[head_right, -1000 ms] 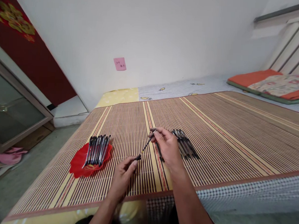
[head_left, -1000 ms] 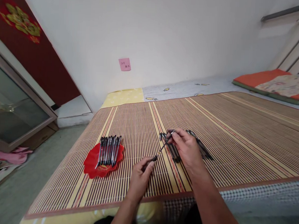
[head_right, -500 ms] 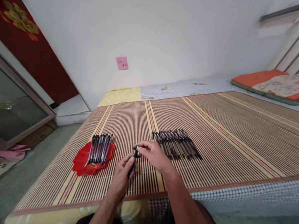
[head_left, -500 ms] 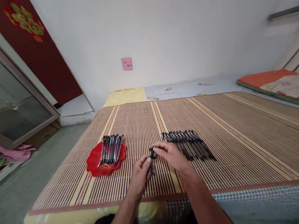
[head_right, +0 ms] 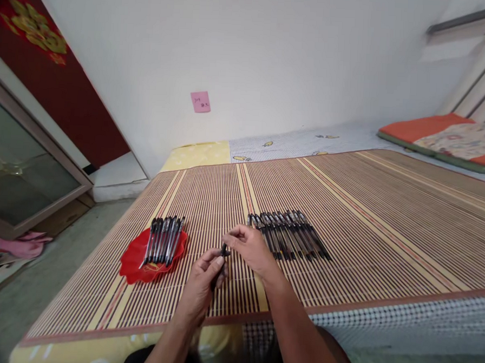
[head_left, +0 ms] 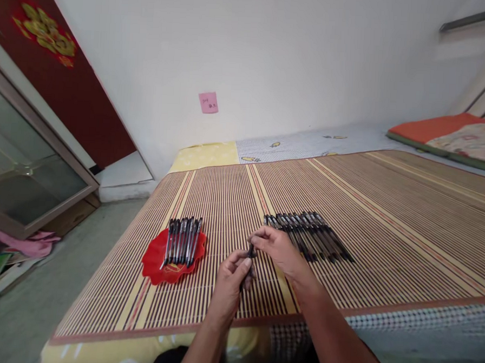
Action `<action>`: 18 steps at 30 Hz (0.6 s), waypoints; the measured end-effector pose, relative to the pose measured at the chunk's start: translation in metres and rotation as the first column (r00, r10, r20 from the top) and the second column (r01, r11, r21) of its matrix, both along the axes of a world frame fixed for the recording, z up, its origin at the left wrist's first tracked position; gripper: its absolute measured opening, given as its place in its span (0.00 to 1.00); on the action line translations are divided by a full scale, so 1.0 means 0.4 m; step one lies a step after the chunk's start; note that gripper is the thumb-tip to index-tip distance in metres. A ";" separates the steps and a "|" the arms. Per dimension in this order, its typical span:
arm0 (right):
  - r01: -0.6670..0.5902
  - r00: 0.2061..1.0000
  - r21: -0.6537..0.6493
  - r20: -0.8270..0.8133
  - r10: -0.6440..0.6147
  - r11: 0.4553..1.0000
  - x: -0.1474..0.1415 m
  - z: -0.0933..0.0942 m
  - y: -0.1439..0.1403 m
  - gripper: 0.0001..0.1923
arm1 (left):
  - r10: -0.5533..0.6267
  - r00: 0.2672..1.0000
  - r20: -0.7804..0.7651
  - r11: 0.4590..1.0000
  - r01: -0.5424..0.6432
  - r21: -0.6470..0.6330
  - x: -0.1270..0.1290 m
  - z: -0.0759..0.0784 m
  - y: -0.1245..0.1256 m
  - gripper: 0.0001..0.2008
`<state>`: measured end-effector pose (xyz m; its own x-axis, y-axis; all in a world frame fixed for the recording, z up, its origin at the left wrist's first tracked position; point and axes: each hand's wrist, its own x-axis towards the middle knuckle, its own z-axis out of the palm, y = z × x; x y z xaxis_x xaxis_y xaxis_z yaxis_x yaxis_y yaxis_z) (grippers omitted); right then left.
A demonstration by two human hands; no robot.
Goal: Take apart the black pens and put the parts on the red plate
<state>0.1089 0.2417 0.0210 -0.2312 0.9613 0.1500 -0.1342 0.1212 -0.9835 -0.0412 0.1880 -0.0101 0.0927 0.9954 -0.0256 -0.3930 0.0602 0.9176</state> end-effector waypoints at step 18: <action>-0.073 0.996 -0.074 -0.057 0.069 0.995 0.015 0.007 -0.004 0.13 | -0.042 0.999 -0.002 0.999 0.042 -0.020 0.005 0.003 -0.007 0.13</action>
<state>0.1150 0.2400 0.0238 -0.2929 0.9517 0.0916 -0.1934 0.0349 -0.9805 -0.0392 0.1853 -0.0088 0.1344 0.9899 -0.0452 -0.3880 0.0946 0.9168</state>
